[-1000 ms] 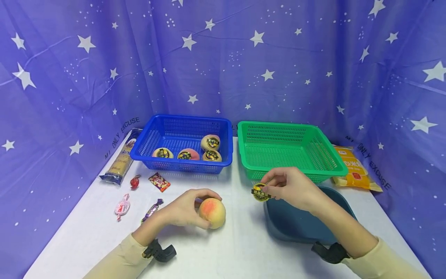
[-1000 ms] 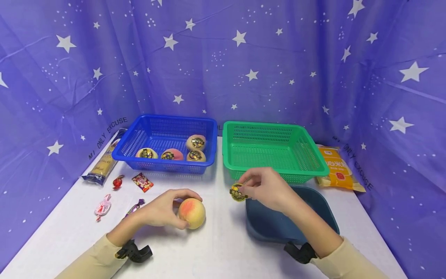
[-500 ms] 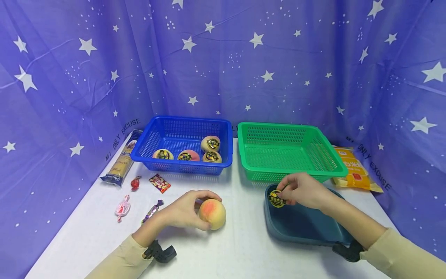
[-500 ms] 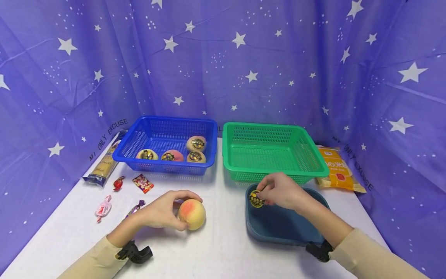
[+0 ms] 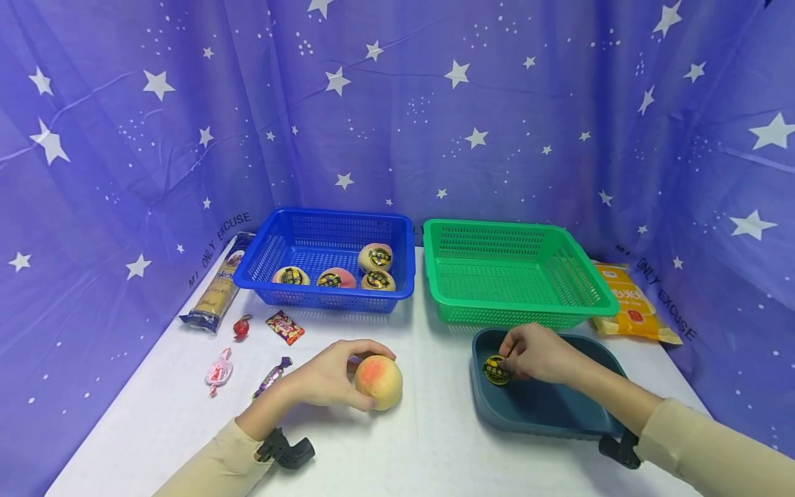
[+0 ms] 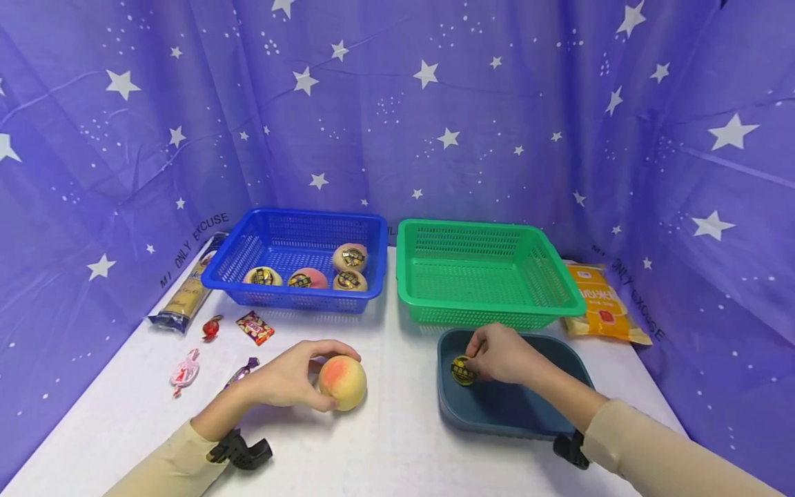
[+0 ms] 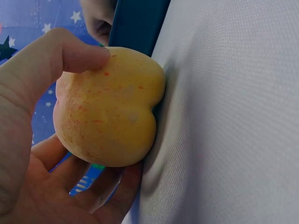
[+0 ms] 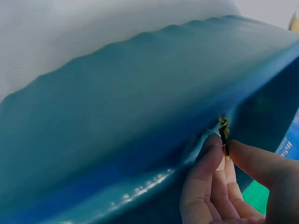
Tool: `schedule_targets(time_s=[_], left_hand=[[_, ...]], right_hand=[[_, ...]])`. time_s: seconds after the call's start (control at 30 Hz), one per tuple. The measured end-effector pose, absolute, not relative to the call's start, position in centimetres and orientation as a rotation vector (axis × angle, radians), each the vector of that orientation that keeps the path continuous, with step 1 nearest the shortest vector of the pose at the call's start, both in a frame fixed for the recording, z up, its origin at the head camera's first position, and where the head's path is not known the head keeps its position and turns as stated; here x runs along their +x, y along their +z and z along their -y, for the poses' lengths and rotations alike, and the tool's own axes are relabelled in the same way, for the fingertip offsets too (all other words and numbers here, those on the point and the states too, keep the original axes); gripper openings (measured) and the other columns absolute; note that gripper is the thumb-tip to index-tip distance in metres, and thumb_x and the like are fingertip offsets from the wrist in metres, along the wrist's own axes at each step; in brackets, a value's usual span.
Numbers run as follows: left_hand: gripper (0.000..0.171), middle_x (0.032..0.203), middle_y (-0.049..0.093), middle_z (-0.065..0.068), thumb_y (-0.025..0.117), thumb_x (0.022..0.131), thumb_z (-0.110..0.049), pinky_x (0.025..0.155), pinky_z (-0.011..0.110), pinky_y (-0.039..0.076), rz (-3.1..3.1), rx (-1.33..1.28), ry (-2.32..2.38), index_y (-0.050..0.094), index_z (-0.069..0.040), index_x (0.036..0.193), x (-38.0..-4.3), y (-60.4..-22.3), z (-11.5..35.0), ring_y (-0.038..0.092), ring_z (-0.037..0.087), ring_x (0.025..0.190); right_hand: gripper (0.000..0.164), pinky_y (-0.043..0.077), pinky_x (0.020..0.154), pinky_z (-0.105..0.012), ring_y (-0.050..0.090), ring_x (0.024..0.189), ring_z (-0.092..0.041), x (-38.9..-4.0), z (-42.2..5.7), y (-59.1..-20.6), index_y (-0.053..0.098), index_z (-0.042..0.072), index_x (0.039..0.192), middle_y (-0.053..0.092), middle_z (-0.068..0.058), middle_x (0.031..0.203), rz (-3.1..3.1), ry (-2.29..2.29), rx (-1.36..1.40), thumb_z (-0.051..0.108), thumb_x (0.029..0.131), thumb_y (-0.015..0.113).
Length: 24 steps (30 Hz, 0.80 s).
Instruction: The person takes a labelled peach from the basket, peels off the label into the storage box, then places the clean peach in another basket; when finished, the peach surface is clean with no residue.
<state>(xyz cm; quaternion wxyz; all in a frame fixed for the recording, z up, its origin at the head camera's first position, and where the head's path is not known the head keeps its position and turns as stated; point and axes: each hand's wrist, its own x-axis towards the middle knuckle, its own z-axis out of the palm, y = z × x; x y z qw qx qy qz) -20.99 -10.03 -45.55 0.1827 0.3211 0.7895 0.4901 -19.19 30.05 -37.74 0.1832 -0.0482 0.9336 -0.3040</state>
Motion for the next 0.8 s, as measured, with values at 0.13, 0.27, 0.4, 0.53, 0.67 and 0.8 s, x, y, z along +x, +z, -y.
schedule_targets(time_s=[0.13, 0.27, 0.4, 0.53, 0.67, 0.8], left_hand=[[0.074, 0.14, 0.073, -0.003, 0.098, 0.075, -0.018, 0.112, 0.044, 0.054, -2.223, 0.901, 1.385, 0.071, -0.023, 0.143, -21.0, -45.5, 10.0, 0.07, 0.018, 0.123], [0.074, 0.14, 0.073, -0.006, 0.098, 0.075, -0.018, 0.111, 0.04, 0.055, -2.23, 0.897, 1.384, 0.071, -0.024, 0.144, -21.0, -45.6, 10.0, 0.07, 0.015, 0.122], [0.073, 0.14, 0.073, -0.004, 0.098, 0.075, -0.018, 0.111, 0.039, 0.056, -2.231, 0.907, 1.391, 0.071, -0.024, 0.143, -21.0, -45.6, 10.0, 0.071, 0.015, 0.121], [0.073, 0.139, 0.074, -0.001, 0.099, 0.074, -0.017, 0.109, 0.037, 0.058, -2.242, 0.919, 1.401, 0.072, -0.02, 0.142, -20.9, -45.6, 10.0, 0.072, 0.016, 0.12], [0.072, 0.136, 0.075, -0.001, 0.099, 0.073, -0.015, 0.107, 0.034, 0.059, -2.255, 0.928, 1.398, 0.073, -0.02, 0.14, -20.8, -45.2, 9.7, 0.072, 0.015, 0.118], [0.072, 0.133, 0.076, -0.006, 0.099, 0.072, -0.014, 0.105, 0.032, 0.061, -2.259, 0.943, 1.39, 0.074, -0.02, 0.14, -20.5, -44.5, 9.3, 0.071, 0.013, 0.119]], right_hand=[[0.012, 0.062, 0.066, -0.035, 0.073, 0.076, -0.019, -19.0, -30.3, -37.8, 0.071, 0.0, 0.106, 0.075, -0.008, 0.092, -2.671, -0.817, -0.141, 0.009, 0.1, 0.078], [0.012, 0.063, 0.068, -0.035, 0.074, 0.08, -0.019, -18.8, -30.5, -37.4, 0.072, 0.001, 0.108, 0.076, -0.009, 0.097, -2.71, -0.766, -0.143, 0.009, 0.102, 0.077], [0.011, 0.058, 0.069, -0.035, 0.069, 0.081, -0.016, -18.2, -30.8, -36.4, 0.074, 0.007, 0.107, 0.077, -0.004, 0.097, -2.758, -0.682, -0.208, 0.016, 0.102, 0.078], [0.015, 0.057, 0.074, -0.033, 0.069, 0.086, -0.015, -17.6, -31.4, -34.9, 0.076, 0.013, 0.11, 0.078, 0.001, 0.099, -2.77, -0.711, -0.3, 0.025, 0.104, 0.078], [0.021, 0.063, 0.076, -0.03, 0.074, 0.09, -0.014, -17.3, -33.0, -33.3, 0.076, 0.012, 0.119, 0.08, -0.001, 0.104, -2.796, -0.846, -0.329, 0.029, 0.107, 0.076], [0.027, 0.063, 0.077, -0.028, 0.073, 0.093, -0.003, -17.8, -35.9, -32.1, 0.076, 0.013, 0.127, 0.081, -0.004, 0.115, -2.933, -0.927, -0.3, 0.033, 0.109, 0.073]])
